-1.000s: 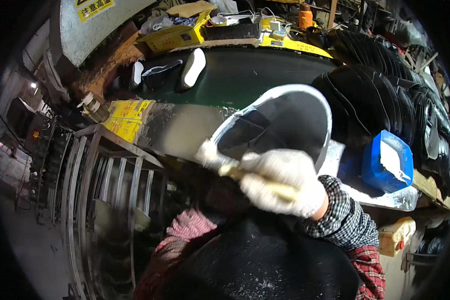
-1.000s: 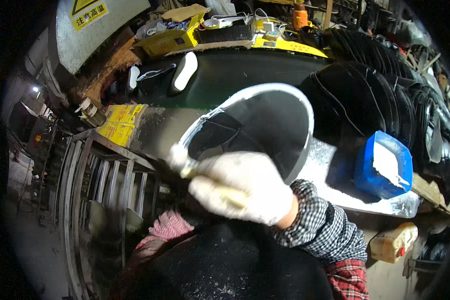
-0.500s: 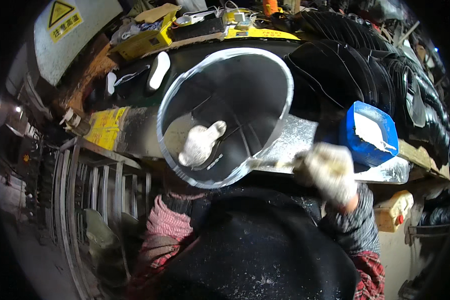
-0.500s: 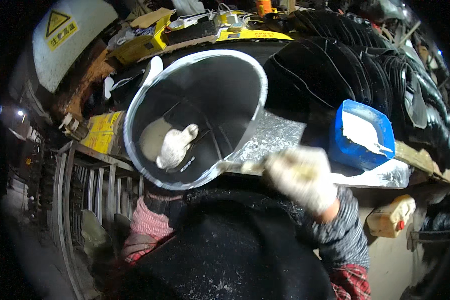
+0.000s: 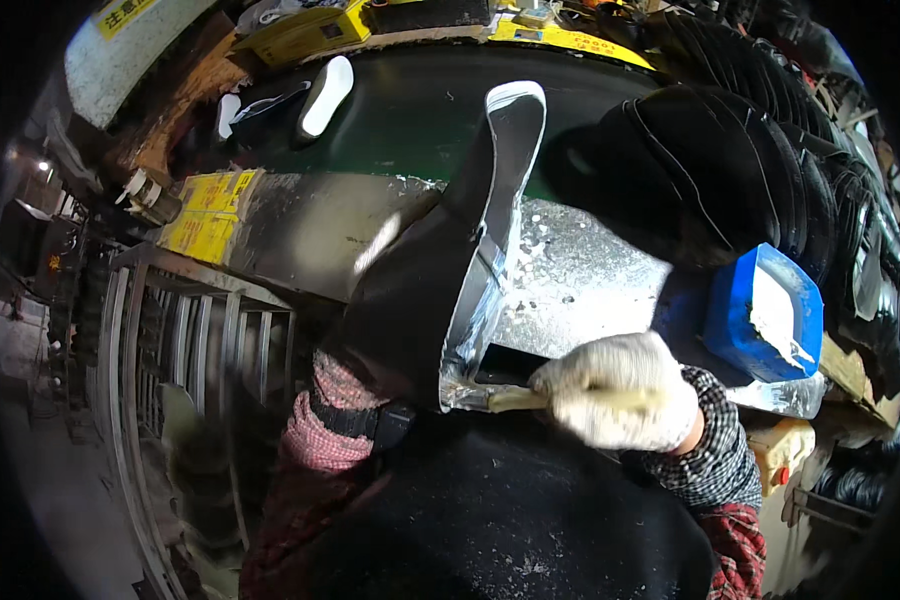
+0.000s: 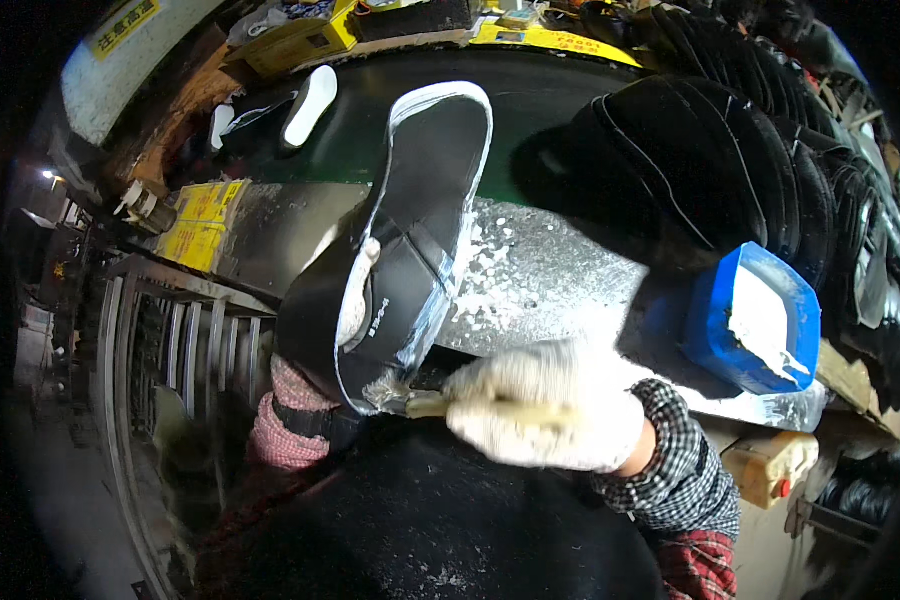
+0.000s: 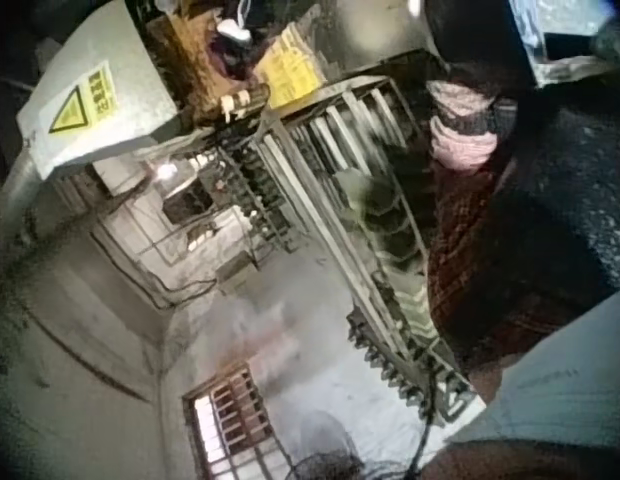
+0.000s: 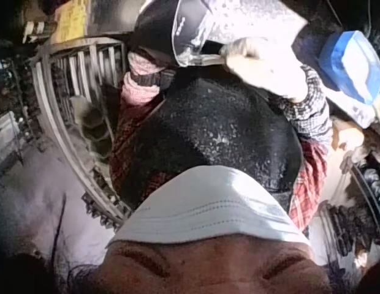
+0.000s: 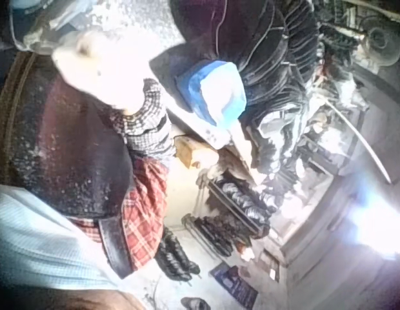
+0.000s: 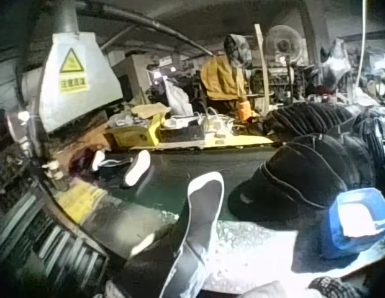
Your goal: The recorder applies glue to shoe soles and components using a brush and then places them on a rack or conveyor belt.
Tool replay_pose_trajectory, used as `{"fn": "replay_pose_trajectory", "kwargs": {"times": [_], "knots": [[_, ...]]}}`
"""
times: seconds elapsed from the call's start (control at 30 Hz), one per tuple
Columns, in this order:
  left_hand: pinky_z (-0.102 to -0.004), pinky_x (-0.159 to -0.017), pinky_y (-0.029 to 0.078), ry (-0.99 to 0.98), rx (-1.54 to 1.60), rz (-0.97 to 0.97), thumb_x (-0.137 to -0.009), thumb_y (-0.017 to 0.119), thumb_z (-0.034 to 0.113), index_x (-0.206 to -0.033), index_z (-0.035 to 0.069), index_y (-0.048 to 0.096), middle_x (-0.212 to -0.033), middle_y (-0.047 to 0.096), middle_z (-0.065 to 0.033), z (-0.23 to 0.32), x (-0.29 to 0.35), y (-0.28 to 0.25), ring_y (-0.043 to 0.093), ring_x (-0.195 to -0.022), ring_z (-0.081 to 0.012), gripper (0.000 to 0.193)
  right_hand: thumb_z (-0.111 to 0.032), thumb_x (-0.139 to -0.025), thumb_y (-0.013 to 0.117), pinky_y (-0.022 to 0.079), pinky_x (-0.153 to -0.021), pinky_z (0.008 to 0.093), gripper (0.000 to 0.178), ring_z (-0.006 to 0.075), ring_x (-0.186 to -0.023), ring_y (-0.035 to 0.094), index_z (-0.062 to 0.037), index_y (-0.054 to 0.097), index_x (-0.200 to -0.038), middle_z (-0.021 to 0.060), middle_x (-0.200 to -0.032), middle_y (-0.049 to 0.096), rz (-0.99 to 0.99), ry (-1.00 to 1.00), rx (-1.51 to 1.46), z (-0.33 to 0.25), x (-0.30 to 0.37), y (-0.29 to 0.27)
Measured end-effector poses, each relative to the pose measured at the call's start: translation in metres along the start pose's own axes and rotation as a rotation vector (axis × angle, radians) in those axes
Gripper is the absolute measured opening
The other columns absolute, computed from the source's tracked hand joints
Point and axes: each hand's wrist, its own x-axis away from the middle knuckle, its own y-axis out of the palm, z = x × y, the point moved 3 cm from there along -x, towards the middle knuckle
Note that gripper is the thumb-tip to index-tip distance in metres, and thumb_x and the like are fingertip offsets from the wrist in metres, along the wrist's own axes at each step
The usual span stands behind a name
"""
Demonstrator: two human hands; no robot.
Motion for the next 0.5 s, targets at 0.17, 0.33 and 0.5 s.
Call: {"fn": "replay_pose_trajectory", "kwargs": {"times": [0.17, 0.33, 0.5], "knots": [[-0.0245, -0.059, 0.045, -0.536, 0.517, 0.113, -0.095, 0.058, 0.011, -0.082, 0.003, 0.066, -0.076, 0.062, 0.0007, -0.059, 0.001, -0.029, 0.056, -0.067, -0.0073, 0.017, -0.02, -0.094, 0.062, 0.045, -0.055, 0.0201, 0.021, 0.0067, -0.064, 0.056, 0.0002, 0.068, -0.095, 0.0023, -0.08, 0.065, 0.742, 0.369, -0.078, 0.059, -0.008, -0.05], [-0.0249, -0.063, 0.045, -0.42, 0.342, 0.125, -0.095, 0.058, 0.011, -0.086, 0.002, 0.066, -0.079, 0.063, 0.0001, -0.073, 0.005, -0.06, 0.057, -0.072, -0.0079, 0.015, -0.001, -0.091, 0.061, 0.054, -0.074, 0.0231, 0.023, 0.0141, -0.081, 0.064, 0.0086, 0.061, -0.112, 0.0128, -0.096, 0.066, 0.937, -0.142, 0.065, 0.057, -0.02, -0.067], [-0.0275, -0.073, 0.047, -0.32, 0.361, 0.307, -0.096, 0.057, 0.017, -0.098, 0.001, 0.065, -0.092, 0.065, -0.0035, -0.101, -0.017, -0.049, 0.059, -0.083, -0.0118, 0.018, 0.006, -0.087, 0.058, 0.054, -0.07, 0.0249, 0.018, 0.0162, -0.074, 0.063, 0.0064, 0.062, -0.104, 0.0156, -0.086, 0.065, 0.518, 0.186, 0.065, 0.106, 0.011, -0.012]]}}
